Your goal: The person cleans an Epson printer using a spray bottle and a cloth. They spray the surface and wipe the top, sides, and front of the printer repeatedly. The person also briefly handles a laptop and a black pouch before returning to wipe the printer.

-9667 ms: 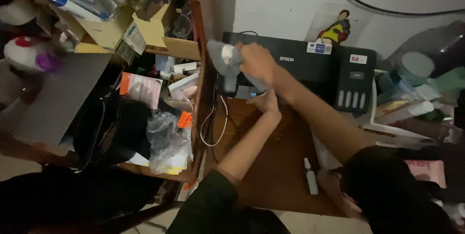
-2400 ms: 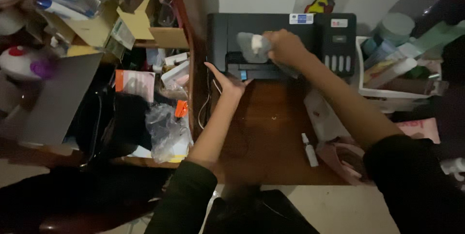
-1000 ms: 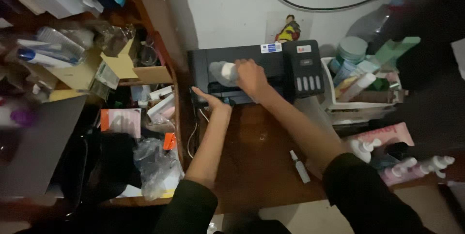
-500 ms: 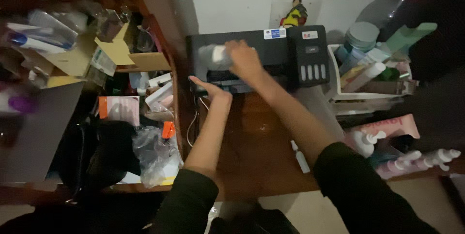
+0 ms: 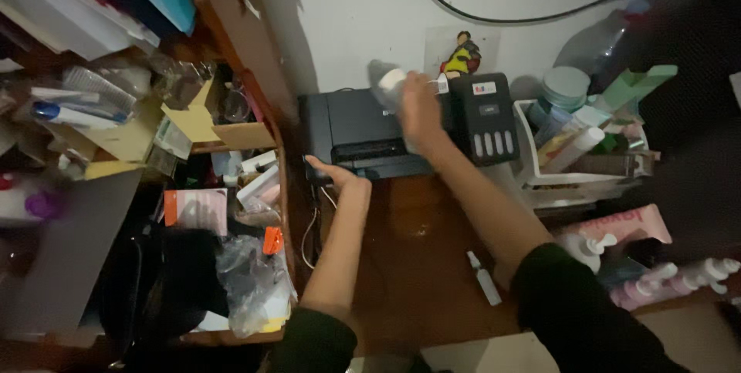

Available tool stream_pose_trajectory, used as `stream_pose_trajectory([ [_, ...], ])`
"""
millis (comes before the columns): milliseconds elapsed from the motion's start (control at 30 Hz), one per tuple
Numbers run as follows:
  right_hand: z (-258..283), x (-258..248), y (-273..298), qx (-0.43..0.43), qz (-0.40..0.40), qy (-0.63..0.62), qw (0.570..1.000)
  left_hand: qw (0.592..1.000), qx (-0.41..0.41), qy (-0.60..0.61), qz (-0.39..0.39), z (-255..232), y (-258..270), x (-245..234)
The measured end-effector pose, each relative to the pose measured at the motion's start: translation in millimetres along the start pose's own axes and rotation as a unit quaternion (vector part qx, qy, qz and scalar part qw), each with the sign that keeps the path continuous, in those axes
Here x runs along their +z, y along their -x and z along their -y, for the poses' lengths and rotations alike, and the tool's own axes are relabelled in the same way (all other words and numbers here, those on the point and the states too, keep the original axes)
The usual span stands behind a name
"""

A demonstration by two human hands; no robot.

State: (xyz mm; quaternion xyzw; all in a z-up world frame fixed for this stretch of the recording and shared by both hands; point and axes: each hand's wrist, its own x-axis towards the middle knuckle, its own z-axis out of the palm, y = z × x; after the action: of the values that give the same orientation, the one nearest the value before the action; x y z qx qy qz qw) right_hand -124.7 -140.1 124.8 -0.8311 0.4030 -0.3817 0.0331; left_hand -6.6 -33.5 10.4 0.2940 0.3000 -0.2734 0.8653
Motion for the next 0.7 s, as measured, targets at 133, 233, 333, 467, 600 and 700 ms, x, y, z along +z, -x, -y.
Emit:
stream_pose_trajectory([
  [133,69,55,-2,-0.153,0.022,0.033,0.987,0.989,-0.024,0.003,0.143,1,-11,-7],
  [233,128,89,3,-0.168,0.049,0.017,0.984,0.932,-0.073,0.003,0.354,4,-30,-25],
  [333,158,100,8,-0.258,0.002,0.038,0.966,0.944,0.011,-0.042,0.328,12,-55,-31],
  [467,164,93,5,-0.252,0.064,0.032,0.965,0.885,-0.008,0.028,0.466,16,-76,-30],
  [600,139,71,-13,-0.247,0.021,-0.035,0.968,0.973,-0.022,-0.007,0.232,12,-58,-22],
  [700,98,44,-29,-0.194,0.058,0.015,0.979,0.985,-0.049,-0.034,0.164,6,-30,-15],
])
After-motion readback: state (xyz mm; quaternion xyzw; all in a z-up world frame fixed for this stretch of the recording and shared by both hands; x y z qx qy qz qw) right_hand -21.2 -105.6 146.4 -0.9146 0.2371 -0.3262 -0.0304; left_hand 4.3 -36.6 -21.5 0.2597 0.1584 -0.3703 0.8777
